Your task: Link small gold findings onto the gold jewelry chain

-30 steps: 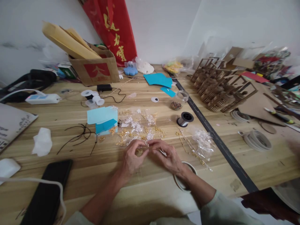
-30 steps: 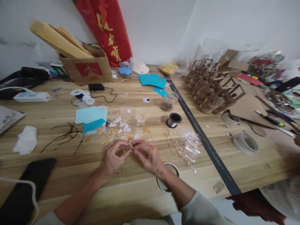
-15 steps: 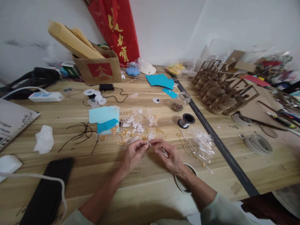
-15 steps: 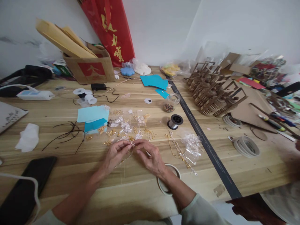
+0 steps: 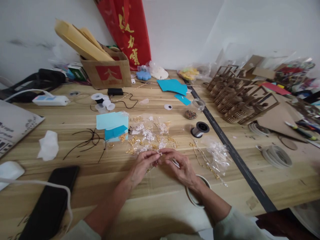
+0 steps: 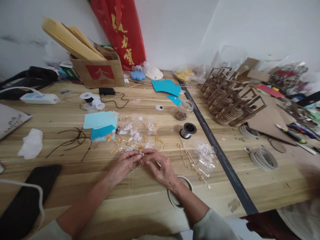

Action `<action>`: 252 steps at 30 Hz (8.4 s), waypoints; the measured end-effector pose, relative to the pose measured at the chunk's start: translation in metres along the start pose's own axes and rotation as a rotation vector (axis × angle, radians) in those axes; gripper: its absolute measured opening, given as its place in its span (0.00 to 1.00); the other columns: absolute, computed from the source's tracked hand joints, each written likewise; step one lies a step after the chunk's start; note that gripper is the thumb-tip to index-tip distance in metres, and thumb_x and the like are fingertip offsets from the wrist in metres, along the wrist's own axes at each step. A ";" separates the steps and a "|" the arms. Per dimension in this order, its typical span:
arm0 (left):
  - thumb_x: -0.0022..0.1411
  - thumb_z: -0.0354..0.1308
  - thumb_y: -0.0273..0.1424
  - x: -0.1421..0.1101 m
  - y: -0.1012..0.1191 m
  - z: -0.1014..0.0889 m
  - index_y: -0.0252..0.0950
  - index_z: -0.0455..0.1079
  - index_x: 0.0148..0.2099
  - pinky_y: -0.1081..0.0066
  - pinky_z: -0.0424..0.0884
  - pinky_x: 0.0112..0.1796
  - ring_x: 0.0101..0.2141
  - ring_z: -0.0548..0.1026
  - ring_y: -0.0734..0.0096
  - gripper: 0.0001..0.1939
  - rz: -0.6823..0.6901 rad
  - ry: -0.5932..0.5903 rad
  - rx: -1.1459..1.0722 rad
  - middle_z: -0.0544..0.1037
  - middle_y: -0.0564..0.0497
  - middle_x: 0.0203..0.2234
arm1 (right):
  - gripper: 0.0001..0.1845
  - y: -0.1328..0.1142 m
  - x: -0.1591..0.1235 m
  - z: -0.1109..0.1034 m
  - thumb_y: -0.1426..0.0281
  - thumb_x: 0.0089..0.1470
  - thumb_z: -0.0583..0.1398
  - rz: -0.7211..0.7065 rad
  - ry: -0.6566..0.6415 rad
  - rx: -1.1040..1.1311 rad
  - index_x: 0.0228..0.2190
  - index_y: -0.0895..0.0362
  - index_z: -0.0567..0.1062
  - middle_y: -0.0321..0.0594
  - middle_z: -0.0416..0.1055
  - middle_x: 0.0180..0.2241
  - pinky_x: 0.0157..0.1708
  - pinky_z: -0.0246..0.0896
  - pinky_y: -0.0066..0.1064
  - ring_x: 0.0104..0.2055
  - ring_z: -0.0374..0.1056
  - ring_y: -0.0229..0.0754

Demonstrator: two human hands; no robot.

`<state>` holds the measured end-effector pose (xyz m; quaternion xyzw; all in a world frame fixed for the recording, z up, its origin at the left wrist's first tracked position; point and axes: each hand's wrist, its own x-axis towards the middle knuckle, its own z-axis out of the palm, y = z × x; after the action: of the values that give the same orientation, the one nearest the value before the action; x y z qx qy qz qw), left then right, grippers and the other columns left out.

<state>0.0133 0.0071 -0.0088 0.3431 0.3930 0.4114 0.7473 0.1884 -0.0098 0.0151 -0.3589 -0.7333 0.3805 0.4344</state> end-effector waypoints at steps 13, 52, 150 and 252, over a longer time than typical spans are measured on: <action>0.45 0.70 0.33 0.000 0.001 0.001 0.32 0.72 0.28 0.74 0.63 0.27 0.23 0.70 0.76 0.12 -0.026 0.017 -0.080 0.74 0.52 0.19 | 0.06 0.004 -0.002 -0.001 0.70 0.61 0.55 -0.007 0.027 -0.048 0.34 0.56 0.73 0.48 0.72 0.45 0.48 0.63 0.39 0.50 0.68 0.46; 0.45 0.69 0.35 0.000 0.008 -0.001 0.31 0.75 0.28 0.72 0.61 0.28 0.23 0.69 0.74 0.12 -0.084 -0.128 -0.006 0.75 0.50 0.20 | 0.07 0.003 -0.001 -0.003 0.70 0.61 0.56 -0.034 -0.015 -0.029 0.33 0.57 0.74 0.45 0.73 0.35 0.43 0.65 0.35 0.42 0.69 0.43; 0.48 0.67 0.31 0.000 -0.001 -0.004 0.32 0.71 0.29 0.71 0.65 0.31 0.25 0.73 0.73 0.09 -0.078 -0.115 -0.059 0.79 0.47 0.25 | 0.07 0.000 -0.002 0.000 0.67 0.58 0.59 0.092 0.148 0.051 0.30 0.56 0.74 0.41 0.70 0.30 0.28 0.64 0.28 0.34 0.67 0.40; 0.45 0.65 0.30 -0.002 -0.002 0.010 0.34 0.71 0.26 0.74 0.65 0.29 0.25 0.70 0.73 0.06 0.212 0.193 0.347 0.73 0.54 0.20 | 0.11 0.008 -0.006 0.016 0.61 0.50 0.65 0.378 0.177 0.226 0.28 0.57 0.75 0.37 0.73 0.25 0.27 0.62 0.27 0.27 0.67 0.37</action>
<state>0.0218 0.0025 -0.0050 0.4649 0.4894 0.4451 0.5885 0.1781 -0.0152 0.0006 -0.4708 -0.5650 0.5017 0.4553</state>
